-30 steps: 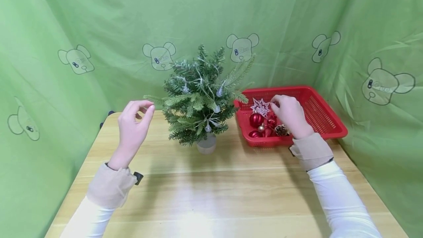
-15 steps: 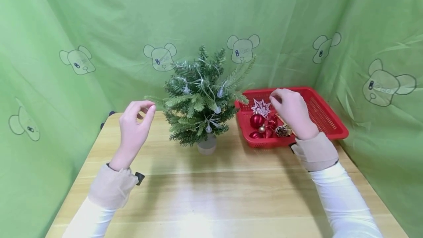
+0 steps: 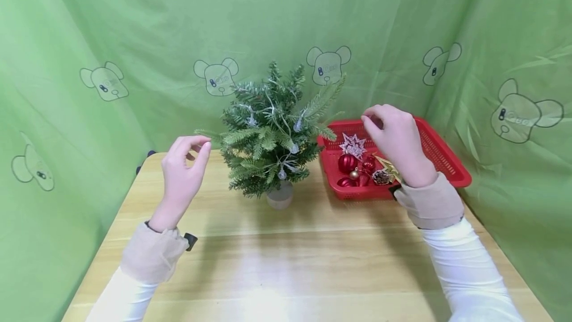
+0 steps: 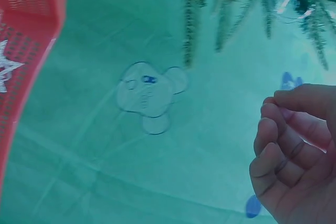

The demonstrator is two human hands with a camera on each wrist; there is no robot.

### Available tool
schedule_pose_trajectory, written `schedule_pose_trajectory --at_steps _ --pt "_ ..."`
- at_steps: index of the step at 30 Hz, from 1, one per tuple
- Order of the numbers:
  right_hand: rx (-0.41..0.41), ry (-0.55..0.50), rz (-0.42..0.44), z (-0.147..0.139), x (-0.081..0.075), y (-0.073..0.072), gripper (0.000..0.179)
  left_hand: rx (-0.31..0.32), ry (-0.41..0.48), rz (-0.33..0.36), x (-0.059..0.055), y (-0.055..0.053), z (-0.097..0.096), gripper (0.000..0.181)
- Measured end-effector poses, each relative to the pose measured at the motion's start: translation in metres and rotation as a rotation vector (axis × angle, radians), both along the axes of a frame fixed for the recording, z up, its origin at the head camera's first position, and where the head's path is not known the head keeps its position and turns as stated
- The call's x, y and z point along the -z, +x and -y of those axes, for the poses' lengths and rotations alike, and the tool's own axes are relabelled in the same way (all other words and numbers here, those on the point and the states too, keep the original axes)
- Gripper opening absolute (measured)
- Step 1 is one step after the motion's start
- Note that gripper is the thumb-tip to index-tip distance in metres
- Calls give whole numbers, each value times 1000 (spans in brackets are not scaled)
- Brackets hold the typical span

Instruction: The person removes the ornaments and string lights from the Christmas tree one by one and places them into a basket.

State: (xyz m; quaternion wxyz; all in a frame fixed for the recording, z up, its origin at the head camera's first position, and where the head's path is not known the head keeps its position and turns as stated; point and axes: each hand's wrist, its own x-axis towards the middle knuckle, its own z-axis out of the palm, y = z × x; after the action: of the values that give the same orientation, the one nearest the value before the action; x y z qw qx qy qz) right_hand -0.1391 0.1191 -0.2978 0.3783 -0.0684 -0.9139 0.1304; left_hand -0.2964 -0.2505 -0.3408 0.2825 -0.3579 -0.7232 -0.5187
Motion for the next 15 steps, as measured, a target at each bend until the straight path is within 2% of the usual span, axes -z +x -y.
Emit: schedule_pose_trajectory --at_steps 7,15 --pt "-67 25 -107 17 -18 2 11 9 16 -28 -7 2 -3 12" --pt "-91 48 -128 28 -28 6 12 16 25 -45 -12 3 -4 11"
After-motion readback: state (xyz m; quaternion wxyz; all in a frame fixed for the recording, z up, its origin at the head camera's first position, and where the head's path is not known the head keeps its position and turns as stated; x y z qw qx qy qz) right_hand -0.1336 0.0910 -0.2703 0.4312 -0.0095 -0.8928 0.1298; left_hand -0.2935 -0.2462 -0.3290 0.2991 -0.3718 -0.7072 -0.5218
